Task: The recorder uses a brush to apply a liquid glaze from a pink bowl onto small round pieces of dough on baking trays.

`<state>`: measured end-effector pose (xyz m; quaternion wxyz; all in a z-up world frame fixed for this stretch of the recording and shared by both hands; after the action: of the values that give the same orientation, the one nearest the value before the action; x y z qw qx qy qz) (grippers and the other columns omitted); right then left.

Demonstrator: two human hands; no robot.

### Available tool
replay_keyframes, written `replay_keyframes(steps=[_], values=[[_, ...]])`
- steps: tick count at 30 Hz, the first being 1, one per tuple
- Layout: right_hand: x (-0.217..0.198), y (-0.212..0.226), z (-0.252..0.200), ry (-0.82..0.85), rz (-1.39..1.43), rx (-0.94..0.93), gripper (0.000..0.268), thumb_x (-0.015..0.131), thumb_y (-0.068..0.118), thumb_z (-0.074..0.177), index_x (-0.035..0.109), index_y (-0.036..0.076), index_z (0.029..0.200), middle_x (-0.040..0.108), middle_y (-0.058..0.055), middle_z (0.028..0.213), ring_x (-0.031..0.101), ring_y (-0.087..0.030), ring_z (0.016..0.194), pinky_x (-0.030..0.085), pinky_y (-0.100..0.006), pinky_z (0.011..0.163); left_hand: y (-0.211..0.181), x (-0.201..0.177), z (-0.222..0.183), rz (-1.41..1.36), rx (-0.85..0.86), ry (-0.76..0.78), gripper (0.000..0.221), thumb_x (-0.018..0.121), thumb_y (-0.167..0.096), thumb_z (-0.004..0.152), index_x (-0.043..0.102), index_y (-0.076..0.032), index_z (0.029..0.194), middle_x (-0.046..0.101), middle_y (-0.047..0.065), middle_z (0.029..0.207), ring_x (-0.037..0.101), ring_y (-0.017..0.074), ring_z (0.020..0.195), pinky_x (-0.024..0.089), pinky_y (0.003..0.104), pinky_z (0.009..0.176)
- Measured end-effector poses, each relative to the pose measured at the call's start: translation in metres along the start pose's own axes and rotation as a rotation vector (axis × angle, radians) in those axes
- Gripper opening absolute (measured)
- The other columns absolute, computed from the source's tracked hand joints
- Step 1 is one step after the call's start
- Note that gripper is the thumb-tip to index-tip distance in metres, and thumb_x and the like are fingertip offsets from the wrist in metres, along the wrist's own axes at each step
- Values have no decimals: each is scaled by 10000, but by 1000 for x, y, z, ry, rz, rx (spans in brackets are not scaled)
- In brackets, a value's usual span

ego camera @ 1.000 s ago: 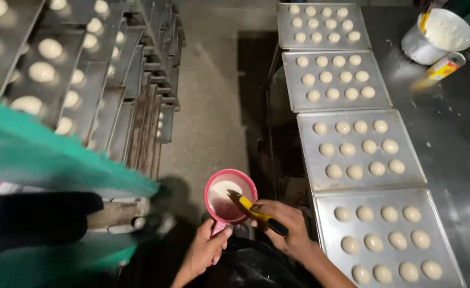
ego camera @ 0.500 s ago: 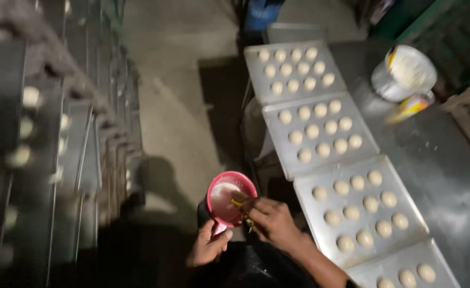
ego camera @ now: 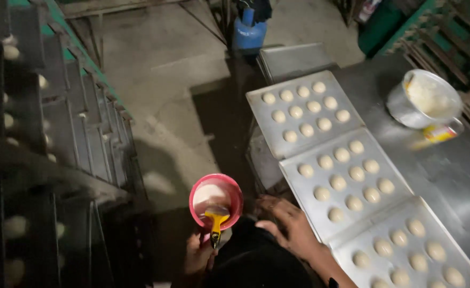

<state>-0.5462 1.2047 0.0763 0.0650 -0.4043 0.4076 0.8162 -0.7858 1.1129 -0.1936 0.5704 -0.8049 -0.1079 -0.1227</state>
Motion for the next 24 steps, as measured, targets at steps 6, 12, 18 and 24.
replay_keyframes(steps=[6,12,18,24], values=[[34,-113,93,-107,109,197,394,767,180,877,680,22,1227,724,-168,1257,711,-345,1150,570,-409,951,-59,-54,104,-16,106,-51,355,626,-30,849,578,-107,1192,623,28,715,516,129,457,407,286,398],[36,-176,234,0,-4,-51,357,792,157,867,712,76,1205,724,-152,1252,704,-328,1125,591,-398,908,-130,-102,221,71,18,-194,261,635,-84,857,588,-100,1113,626,53,713,534,173,454,435,338,407],[31,-220,320,100,-19,-81,334,768,109,850,730,120,1181,719,-112,1287,726,-308,1113,602,-373,891,-156,-120,287,81,-156,-315,180,643,-138,865,599,-93,1033,629,77,710,551,216,451,462,390,416],[58,-278,378,302,50,306,336,750,223,871,738,196,1205,724,-39,1334,765,-241,920,617,-354,767,-218,-153,362,86,-133,-316,193,657,-152,885,618,-69,1054,650,75,727,546,184,472,456,343,433]])
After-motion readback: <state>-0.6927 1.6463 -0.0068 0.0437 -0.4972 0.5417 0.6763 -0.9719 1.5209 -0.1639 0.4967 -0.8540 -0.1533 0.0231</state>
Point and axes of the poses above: each hand's wrist, its own z-axis towards the middle knuckle, its own x-axis out of the palm, y = z × x, the point moved 3 cm from there along z, towards the middle knuckle
